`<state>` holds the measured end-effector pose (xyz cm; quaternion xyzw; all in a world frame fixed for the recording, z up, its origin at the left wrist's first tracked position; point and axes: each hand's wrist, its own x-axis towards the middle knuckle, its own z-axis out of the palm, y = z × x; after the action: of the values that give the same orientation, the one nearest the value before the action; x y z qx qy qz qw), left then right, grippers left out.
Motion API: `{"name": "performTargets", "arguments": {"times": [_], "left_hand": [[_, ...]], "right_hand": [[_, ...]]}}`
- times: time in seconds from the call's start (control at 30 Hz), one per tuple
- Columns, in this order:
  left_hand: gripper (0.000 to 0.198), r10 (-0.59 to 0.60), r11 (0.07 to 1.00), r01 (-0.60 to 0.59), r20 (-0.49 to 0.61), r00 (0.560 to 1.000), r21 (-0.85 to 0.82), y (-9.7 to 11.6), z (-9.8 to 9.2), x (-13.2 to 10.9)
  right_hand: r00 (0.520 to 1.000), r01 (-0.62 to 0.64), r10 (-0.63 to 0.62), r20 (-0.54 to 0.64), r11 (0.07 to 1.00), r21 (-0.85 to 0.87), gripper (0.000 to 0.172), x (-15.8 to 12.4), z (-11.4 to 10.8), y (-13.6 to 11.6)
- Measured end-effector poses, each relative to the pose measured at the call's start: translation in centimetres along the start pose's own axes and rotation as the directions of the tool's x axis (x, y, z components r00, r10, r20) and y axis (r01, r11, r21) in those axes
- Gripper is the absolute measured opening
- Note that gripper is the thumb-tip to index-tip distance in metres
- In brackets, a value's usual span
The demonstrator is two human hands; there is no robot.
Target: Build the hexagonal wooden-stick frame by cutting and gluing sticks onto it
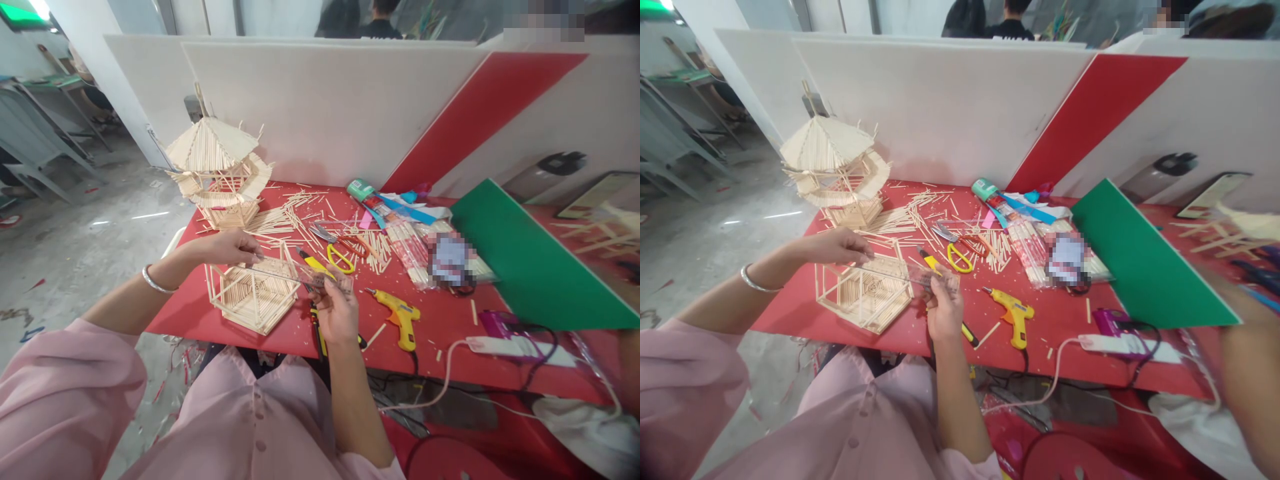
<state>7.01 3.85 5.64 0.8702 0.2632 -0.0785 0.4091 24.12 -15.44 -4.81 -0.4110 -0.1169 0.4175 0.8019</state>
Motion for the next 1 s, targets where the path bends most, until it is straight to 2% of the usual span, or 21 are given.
{"name": "performTargets", "arguments": {"times": [0.27, 0.47, 0.67, 1.0], "left_hand": [[0.02, -0.022, 1.0, 0.022, -0.009, 1.0, -0.002, 0.17, 0.0, -0.12], [0.016, 0.037, 0.999, -0.038, 0.006, 0.999, 0.033, 0.23, -0.06, -0.14], [0.018, -0.014, 0.999, 0.013, 0.009, 1.0, 0.041, 0.23, -0.03, -0.12], [0.017, 0.019, 1.0, -0.02, 0.003, 1.0, 0.021, 0.27, -0.03, -0.14]], "right_hand": [[1.0, 0.003, -0.003, 0.005, 1.0, -0.008, 0.035, 0.11, -0.07, 0.11], [1.0, 0.001, -0.001, -0.005, 1.0, -0.016, 0.035, 0.03, 0.01, 0.06], [1.0, 0.007, -0.007, 0.007, 1.0, -0.017, 0.034, 0.01, -0.06, 0.08], [1.0, 0.004, -0.003, 0.007, 1.0, -0.023, 0.034, -0.08, 0.08, -0.17]]}}
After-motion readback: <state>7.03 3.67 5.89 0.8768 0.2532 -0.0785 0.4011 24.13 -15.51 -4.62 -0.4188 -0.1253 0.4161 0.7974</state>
